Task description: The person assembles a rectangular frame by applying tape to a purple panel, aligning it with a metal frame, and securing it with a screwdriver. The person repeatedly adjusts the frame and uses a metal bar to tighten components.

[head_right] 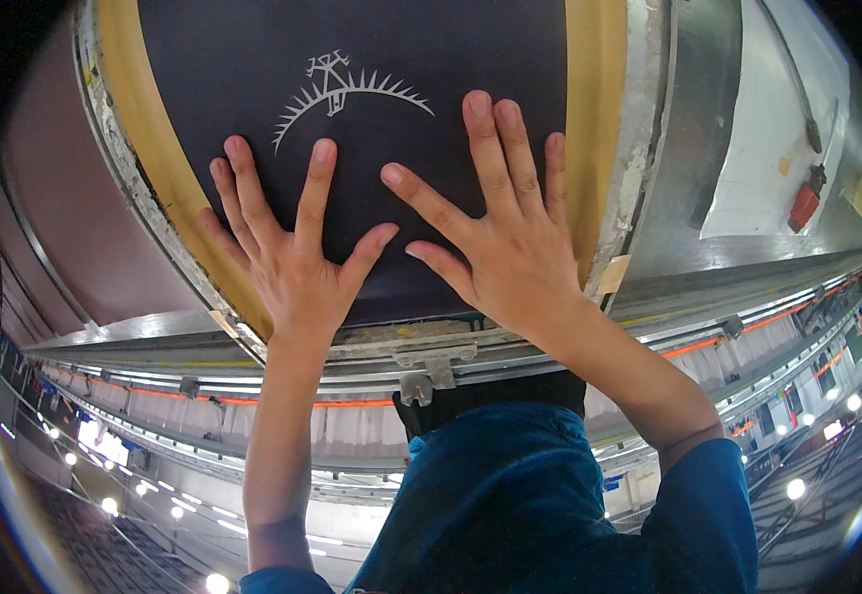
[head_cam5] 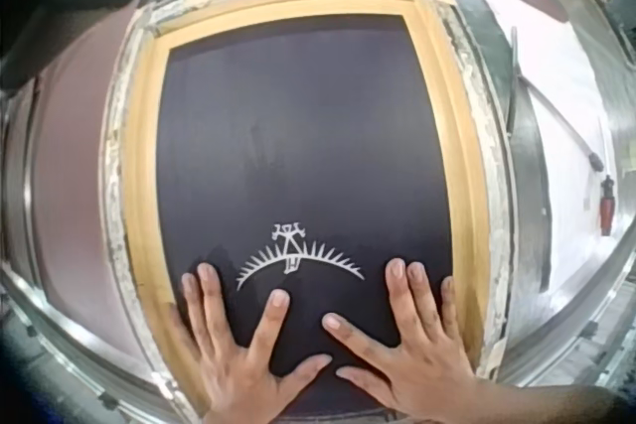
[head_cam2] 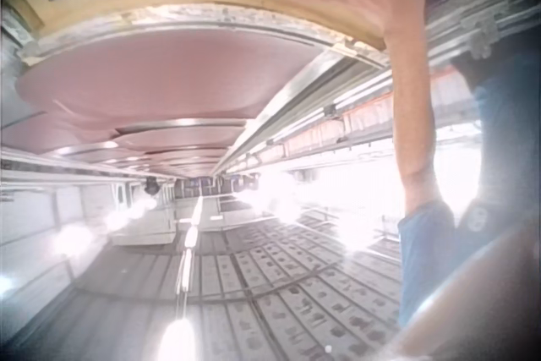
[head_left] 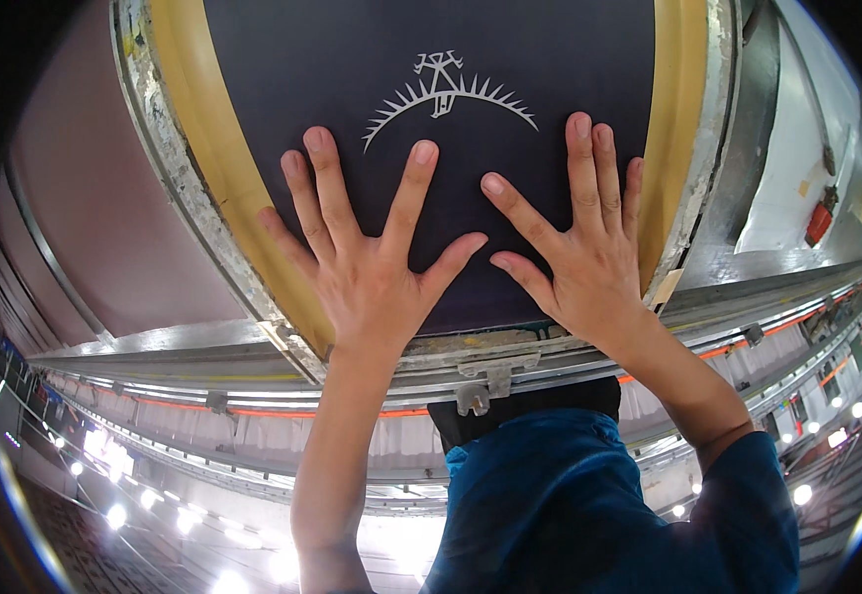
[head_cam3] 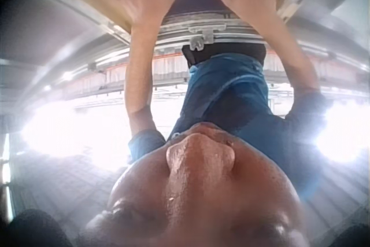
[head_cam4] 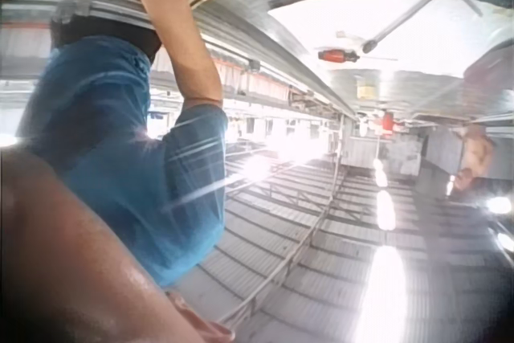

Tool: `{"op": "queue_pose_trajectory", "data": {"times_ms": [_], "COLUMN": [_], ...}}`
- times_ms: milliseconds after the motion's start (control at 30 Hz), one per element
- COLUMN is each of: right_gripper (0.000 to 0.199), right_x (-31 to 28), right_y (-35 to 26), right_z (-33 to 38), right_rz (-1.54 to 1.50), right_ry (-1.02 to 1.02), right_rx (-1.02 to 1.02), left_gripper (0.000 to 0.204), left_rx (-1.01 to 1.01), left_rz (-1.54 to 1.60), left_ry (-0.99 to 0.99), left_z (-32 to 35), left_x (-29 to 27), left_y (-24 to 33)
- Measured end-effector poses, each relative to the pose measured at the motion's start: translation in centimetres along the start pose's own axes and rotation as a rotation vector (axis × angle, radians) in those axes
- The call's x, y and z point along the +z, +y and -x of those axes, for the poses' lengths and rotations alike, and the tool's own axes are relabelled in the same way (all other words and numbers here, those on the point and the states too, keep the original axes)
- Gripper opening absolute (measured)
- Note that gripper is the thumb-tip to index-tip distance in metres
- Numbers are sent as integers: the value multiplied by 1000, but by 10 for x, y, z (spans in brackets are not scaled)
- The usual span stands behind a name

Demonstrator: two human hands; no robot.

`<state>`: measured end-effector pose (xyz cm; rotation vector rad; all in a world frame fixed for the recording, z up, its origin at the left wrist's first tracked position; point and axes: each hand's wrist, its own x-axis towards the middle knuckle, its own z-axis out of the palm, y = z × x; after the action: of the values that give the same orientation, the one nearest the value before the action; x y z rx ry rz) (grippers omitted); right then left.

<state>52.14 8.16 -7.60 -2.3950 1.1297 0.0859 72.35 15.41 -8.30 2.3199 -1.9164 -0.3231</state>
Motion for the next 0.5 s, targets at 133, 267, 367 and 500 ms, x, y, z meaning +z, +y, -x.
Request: {"op": "queue_pose_trajectory", "data": {"times_ms": [133,267,367,500], "right_gripper": [66,59,63,66], "right_x": [-2,-1,-2,-2], "right_y": [-2,1,0,0], "right_z": [2,-2,0,1], "right_rz": [6,16,6,8], "right_ry": [-17,-16,-19,-19], "right_rx": [6,-27,-25,-11], "left_gripper": [69,64,64,66], "left_rx": [-5,31,-10,51], "left_rz": [94,12,-149,-66], "left_ry": [25,119,-253,19], "left_z": [-25,-78,-89,-78], "left_x": [-17,-10,-20,6], "left_y": [5,26,33,25]}}
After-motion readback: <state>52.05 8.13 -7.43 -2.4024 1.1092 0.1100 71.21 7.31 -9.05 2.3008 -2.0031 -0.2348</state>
